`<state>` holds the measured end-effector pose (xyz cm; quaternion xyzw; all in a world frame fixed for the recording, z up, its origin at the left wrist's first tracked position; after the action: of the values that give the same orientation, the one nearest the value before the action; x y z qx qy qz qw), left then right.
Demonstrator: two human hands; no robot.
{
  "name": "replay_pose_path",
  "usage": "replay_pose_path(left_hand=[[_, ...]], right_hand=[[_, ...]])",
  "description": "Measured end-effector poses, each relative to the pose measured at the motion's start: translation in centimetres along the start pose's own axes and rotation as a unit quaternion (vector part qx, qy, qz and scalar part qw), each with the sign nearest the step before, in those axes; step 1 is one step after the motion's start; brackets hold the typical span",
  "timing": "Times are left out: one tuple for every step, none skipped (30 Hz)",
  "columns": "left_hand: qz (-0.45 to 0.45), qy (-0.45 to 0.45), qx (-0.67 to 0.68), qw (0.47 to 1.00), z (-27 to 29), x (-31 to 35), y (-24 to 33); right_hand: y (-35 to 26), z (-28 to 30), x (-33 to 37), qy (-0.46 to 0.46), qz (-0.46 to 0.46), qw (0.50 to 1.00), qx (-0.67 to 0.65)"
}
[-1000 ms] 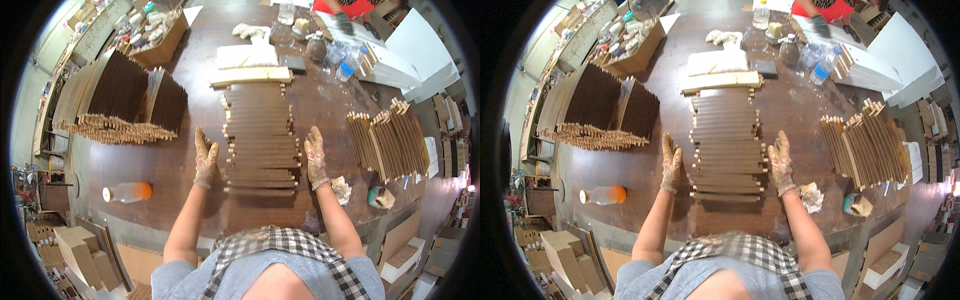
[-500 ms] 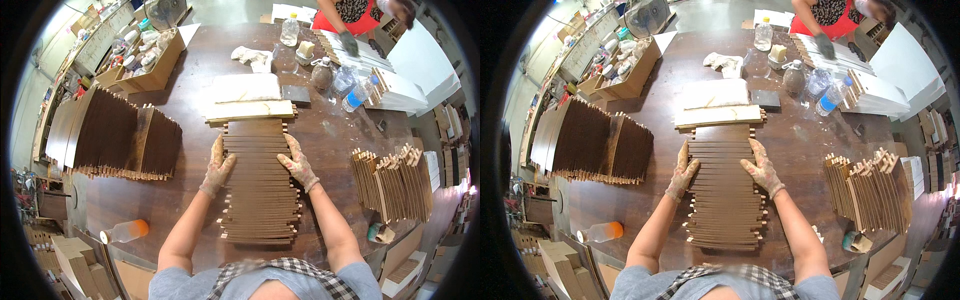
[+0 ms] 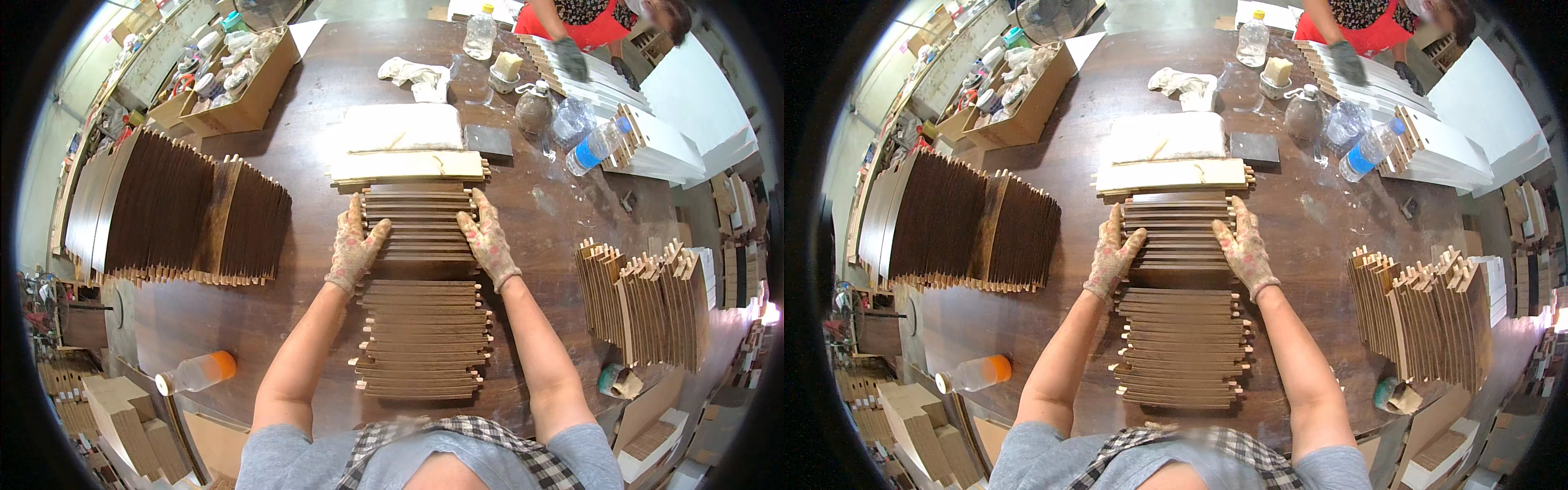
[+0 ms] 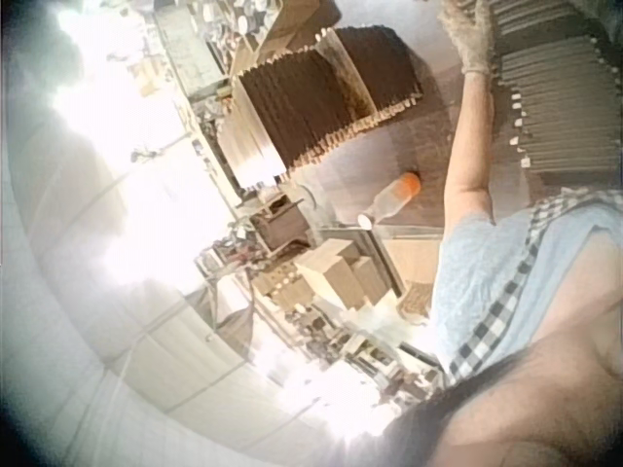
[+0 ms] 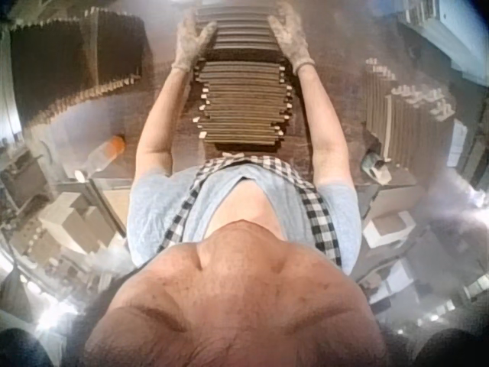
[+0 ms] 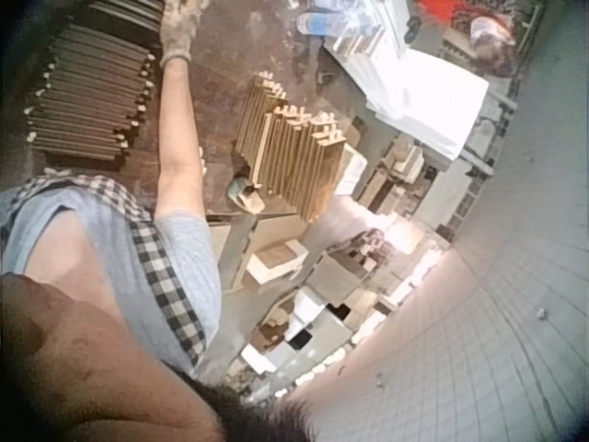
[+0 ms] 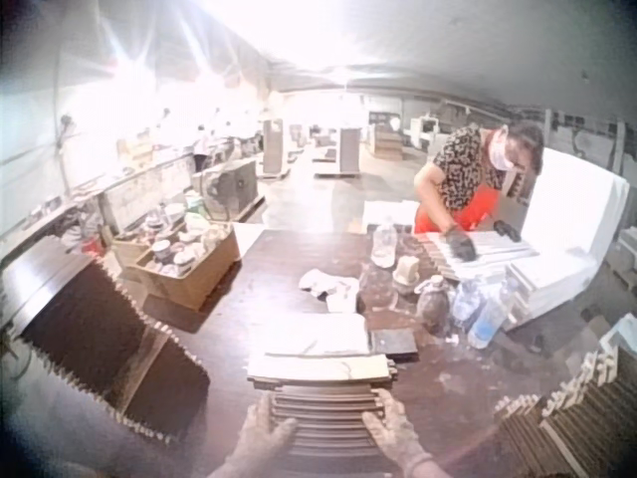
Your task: The person wipes a staining cloth over wooden boards and then stacks them on the work surface.
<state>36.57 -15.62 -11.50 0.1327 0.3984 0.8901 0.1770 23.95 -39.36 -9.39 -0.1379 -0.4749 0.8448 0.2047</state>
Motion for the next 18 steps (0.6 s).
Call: replay_pose_path(left_hand=[[0.011, -0.017, 0.041, 0.999, -0.3, 0.4, -0.2], [0.023, -0.033, 0.081, 0.996, -0.5, 1.0, -0.5], [-0.021, -0.022, 0.094, 0.995, -0.2, 1.8, 0.4], [-0.026, -0.012, 0.09, 0.996, -0.3, 1.6, 0.2], [-0.03, -0.005, 0.086, 0.996, -0.1, 1.9, 0.7], [-0.004, -0.011, 0.068, 0.998, -0.2, 1.7, 0.6], [0.022, -0.017, 0.049, 0.998, -0.1, 1.3, 0.6], [0.037, -0.037, 0.036, 0.998, -0.4, 0.7, 0.6], [0.022, -0.017, 0.02, 0.999, 0.0, 0.8, 0.8], [0.007, 0.003, 0.005, 1.0, 0.4, 0.8, 0.7], [-0.008, 0.021, -0.012, 1.0, 0.8, 0.8, 0.5], [-0.027, 0.034, 0.011, 0.999, 1.3, 1.5, 0.2], [-0.04, 0.023, 0.051, 0.998, 1.5, 2.4, -0.3], [-0.048, 0.012, 0.088, 0.995, 2.1, 3.8, -0.7], [-0.057, 0.001, 0.126, 0.99, 2.6, 5.4, -0.6], [-0.017, -0.046, 0.225, 0.973, 2.4, 7.3, 0.5], [-0.052, -0.079, 0.209, 0.973, 2.2, 9.3, 1.0], [-0.047, -0.076, 0.186, 0.978, 2.1, 10.8, 1.4]], right_hand=[[0.1, 0.0, 0.6, -0.016, 0.007, 1.0, 0.004], [0.0, -0.2, 1.2, -0.034, 0.014, 0.999, 0.006], [0.1, -0.1, 1.5, -0.054, 0.016, 0.998, 0.024], [0.0, -0.1, 1.4, -0.047, 0.021, 0.998, 0.023], [-0.3, 0.0, 1.7, -0.039, 0.024, 0.999, 0.022], [-0.1, 0.0, 1.5, -0.028, 0.02, 0.999, 0.02], [0.0, 0.0, 1.0, -0.017, 0.016, 1.0, 0.017], [-1.0, 0.2, 0.8, -0.023, -0.008, 0.999, 0.034], [-0.8, 0.6, 0.7, -0.003, 0.003, 0.999, 0.046], [-0.3, 0.9, 0.7, 0.018, 0.014, 0.998, 0.059], [0.0, 1.3, 0.7, 0.038, 0.023, 0.996, 0.072], [-1.1, 2.5, 1.6, 0.051, 0.024, 0.995, 0.085], [-0.1, 2.9, 2.4, 0.064, 0.08, 0.992, 0.073], [0.6, 3.0, 3.7, 0.031, 0.04, 0.999, -0.013], [0.4, 3.0, 5.4, -0.002, 0.0, 0.995, -0.098], [0.1, 3.3, 7.2, -0.017, -0.014, 0.994, -0.107], [-0.5, 3.2, 9.0, -0.037, -0.025, 0.992, -0.12], [-1.2, 2.9, 10.9, -0.038, -0.051, 0.982, -0.18]])
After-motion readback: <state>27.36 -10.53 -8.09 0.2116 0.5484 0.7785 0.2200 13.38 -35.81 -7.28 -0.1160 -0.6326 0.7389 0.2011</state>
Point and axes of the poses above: each hand's wrist, its own x-axis away from the middle knuckle, its own z-axis out of the back of the hand, y = z × x, the point moved 10 cm from there along -x, towards the middle knuckle
